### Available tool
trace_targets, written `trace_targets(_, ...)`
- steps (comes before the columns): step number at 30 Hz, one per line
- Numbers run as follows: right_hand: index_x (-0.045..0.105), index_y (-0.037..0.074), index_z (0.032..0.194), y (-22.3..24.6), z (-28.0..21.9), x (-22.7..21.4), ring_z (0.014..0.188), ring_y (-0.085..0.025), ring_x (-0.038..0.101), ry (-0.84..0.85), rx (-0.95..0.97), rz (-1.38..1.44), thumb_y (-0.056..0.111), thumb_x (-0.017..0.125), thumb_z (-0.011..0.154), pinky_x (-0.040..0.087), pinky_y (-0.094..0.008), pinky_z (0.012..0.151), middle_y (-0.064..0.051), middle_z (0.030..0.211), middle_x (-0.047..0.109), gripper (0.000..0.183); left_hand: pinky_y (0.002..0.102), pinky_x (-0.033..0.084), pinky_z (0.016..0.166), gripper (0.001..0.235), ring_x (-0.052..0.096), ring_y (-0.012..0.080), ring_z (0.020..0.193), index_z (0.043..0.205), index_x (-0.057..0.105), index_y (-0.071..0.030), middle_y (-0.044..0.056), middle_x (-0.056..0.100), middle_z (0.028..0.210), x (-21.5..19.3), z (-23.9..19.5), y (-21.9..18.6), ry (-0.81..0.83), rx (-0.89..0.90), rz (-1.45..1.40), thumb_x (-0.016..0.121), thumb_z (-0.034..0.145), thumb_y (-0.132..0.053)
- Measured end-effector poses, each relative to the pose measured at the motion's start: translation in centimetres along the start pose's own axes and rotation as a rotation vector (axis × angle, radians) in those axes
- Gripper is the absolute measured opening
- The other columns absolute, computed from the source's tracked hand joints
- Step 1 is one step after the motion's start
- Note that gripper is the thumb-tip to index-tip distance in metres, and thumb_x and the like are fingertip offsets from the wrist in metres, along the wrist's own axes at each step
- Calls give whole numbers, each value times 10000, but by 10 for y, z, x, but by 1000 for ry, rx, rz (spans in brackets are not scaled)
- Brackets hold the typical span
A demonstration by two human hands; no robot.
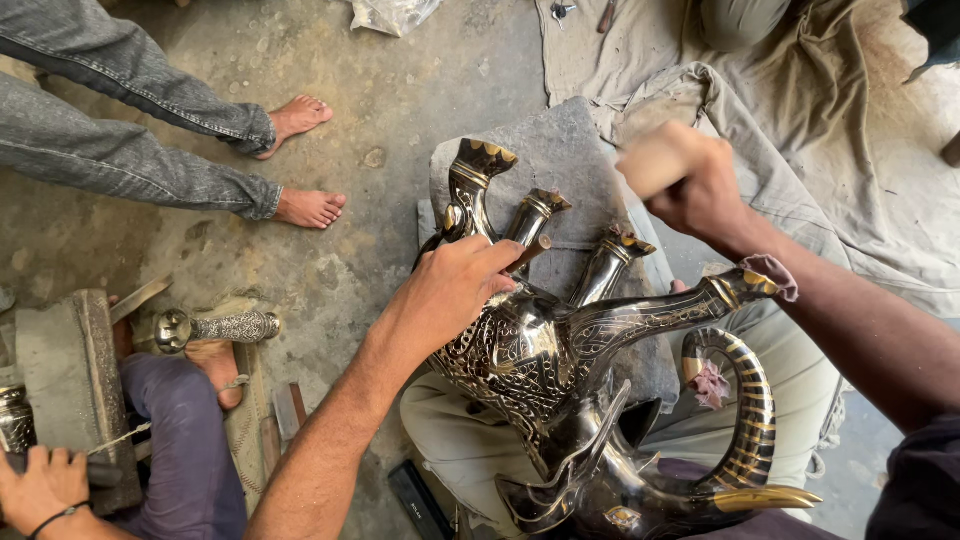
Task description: The person uses a wooden mallet and a metal chisel to engrave decorative patterns onto a silver elephant-shaped vessel. They repeatedly strike the chisel to create fine details on the surface of the metal object.
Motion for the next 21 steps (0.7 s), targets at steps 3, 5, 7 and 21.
trace_targets(3, 677, 55, 1038, -1, -1, -7, 847, -243, 719, -78, -3, 138, 255, 805, 881, 601, -398, 773, -109, 957, 729, 285, 457, 533, 647, 310, 697, 350, 810, 1170, 674, -93, 134, 660, 871, 1, 0, 1, 14, -3, 7, 770, 879, -136)
trace_targets(5, 666, 35, 1047, -4, 1, -9, 827, -244, 715, -95, -1, 218, 254, 792, 926, 601, -377, 766, -121, 943, 720, 280, 459, 534, 652, 313, 695, 353, 811, 1181, 672, -95, 136, 657, 872, -1, 0, 0, -2, 11, -2, 764, 883, -128)
trace_targets(7, 642, 5, 1060, 13, 0, -10, 848, -272, 711, -90, -162, 96, 197, 766, 924, 590, -397, 811, -136, 957, 715, 266, 463, 533, 655, 308, 693, 359, 816, 1175, 673, -97, 138, 657, 875, -1, 0, 0, 0, 17, -2, 767, 883, -128)
trace_targets(21, 683, 57, 988, 17, 5, -5, 835, -240, 664, -32, -82, 48, 258, 814, 921, 565, -432, 756, -97, 902, 689, 249, 450, 556, 667, 315, 716, 338, 832, 1166, 672, -119, 121, 652, 883, 2, -1, 4, 0, 37, -8, 769, 866, -115)
Point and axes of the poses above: each hand's wrist, its own z-axis towards the middle knuckle, its own x-axis out of the palm, y = z × x, the point moved 10 cm from there along z, towards the middle knuckle
